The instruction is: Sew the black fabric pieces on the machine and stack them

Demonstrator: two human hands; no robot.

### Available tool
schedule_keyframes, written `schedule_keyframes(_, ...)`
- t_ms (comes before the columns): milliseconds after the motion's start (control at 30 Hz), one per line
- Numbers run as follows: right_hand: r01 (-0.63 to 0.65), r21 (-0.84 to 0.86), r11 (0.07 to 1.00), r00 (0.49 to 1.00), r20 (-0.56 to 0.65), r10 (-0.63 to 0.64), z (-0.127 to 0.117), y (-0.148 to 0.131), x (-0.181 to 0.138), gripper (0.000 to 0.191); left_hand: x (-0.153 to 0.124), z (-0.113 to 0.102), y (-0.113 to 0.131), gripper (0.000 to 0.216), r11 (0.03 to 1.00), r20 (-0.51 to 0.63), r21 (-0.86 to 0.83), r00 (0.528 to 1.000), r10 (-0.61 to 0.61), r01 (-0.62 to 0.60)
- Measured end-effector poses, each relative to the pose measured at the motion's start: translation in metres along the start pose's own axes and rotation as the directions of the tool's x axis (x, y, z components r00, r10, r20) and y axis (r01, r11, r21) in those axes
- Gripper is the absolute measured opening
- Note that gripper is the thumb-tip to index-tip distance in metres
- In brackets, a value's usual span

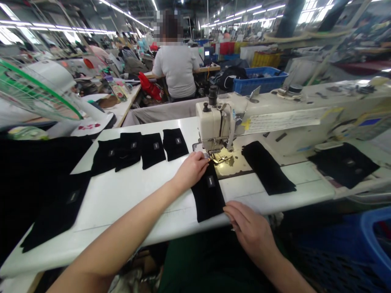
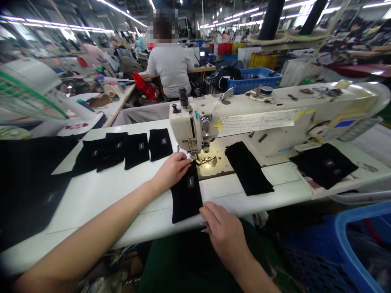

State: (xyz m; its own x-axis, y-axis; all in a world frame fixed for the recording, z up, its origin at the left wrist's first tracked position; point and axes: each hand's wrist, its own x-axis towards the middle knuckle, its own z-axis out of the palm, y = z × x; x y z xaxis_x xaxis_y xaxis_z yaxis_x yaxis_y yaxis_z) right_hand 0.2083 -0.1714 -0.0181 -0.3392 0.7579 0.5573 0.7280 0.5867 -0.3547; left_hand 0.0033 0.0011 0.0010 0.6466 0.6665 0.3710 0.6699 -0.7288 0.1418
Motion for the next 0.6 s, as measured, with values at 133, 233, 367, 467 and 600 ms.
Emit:
schedule_keyframes(133, 0.000, -0.011, 1.000, 1.000, -0.006, 0.000, 0.0011, 0.0005, -0.0001, 0.029, 0.0015, -0.0027, 0.0009, 0.024, 1.000, 0.020, 0.024, 1.000, 0.007, -0.008)
schedule_keyframes(233, -0.001, -0.012, 1.000, 1.000, 0.006, 0.001, 0.0003, -0.0006, -0.0001, 0.032, 0.0018, -0.0050, -0.0006, 0.025, 0.999, 0.039, -0.003, 0.998, 0.049, -0.049)
schedule_keyframes(367, -0.016, 0.005, 1.000, 0.999, 0.033, 0.015, -0.0016, -0.0022, -0.0001, 0.035, 0.0006, -0.0043, -0.0028, 0.025, 0.998, 0.026, -0.030, 0.999, 0.048, -0.047)
schedule_keyframes(467, -0.034, 0.013, 0.999, 0.998, 0.050, 0.033, -0.0018, -0.0022, -0.0006, 0.037, 0.0002, -0.0015, -0.0052, 0.023, 0.997, 0.002, -0.067, 0.999, 0.041, -0.041)
schedule_keyframes(600, -0.044, 0.003, 0.999, 0.997, 0.069, 0.043, -0.0007, -0.0017, -0.0014, 0.039, 0.0010, 0.0009, -0.0085, 0.022, 0.992, -0.024, -0.117, 0.999, 0.035, -0.037)
